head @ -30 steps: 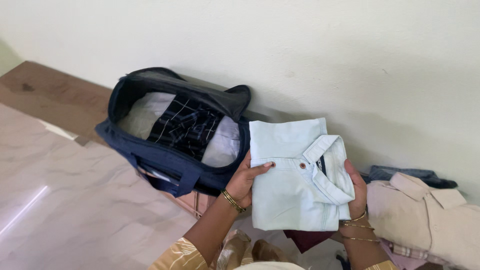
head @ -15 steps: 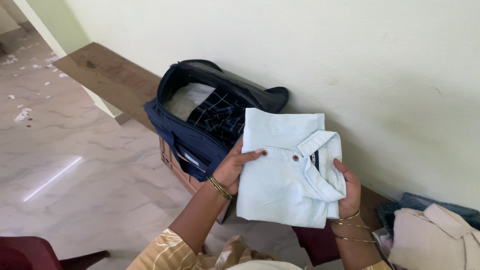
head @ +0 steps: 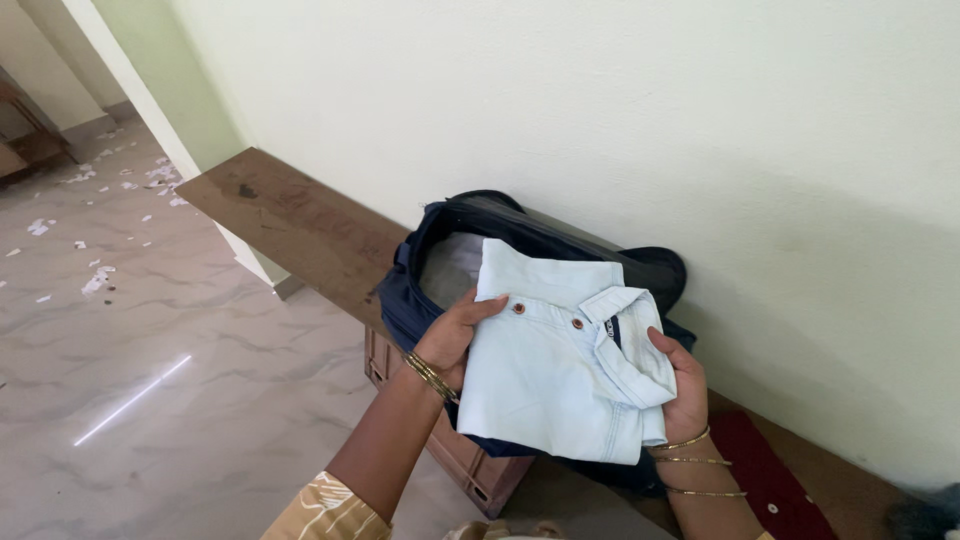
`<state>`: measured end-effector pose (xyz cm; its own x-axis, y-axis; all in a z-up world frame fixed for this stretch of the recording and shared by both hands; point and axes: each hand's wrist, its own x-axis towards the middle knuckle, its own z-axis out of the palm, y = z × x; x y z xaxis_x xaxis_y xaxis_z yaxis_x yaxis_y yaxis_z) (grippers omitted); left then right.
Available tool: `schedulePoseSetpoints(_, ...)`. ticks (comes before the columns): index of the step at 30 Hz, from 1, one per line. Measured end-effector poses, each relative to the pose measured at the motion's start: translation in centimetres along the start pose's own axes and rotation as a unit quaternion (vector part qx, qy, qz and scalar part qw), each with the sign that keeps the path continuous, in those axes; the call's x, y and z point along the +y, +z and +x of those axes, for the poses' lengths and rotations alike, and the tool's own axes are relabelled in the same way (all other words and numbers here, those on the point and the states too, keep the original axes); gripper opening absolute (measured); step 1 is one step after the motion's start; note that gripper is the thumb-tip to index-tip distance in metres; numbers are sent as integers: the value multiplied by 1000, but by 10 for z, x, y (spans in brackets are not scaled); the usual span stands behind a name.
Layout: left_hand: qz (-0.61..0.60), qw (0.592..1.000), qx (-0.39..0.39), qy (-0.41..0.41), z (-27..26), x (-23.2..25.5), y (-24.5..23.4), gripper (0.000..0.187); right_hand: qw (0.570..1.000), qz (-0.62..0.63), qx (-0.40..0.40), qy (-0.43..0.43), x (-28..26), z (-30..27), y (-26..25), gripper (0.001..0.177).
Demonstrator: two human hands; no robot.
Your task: The person picks up several folded shirts from a wooden surface and places them into a blue travel bag, then adjusts a maroon shirt on the surface.
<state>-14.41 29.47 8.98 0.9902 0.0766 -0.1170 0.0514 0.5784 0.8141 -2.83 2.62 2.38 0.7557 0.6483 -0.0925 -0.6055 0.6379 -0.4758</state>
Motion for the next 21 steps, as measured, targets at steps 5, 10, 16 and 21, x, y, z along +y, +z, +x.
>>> schedulePoseSetpoints(5, 1, 999, -48, 0, 15, 40, -47, 71, 999, -3, 27, -16, 37, 34, 30, 48)
schedulePoseSetpoints(10, 19, 998, -12, -54, 33, 67, -79, 69, 999, 18, 31, -20, 70, 58, 42, 49)
schedulePoseSetpoints(16, 8, 994, -15, -105, 50, 72, -92, 69, 999, -9, 52, 3, 76, 58, 56, 48)
schedulePoseSetpoints(21, 24, 993, -19, -110, 63, 70, -92, 67, 992, -60, 109, 24, 69, 64, 62, 42)
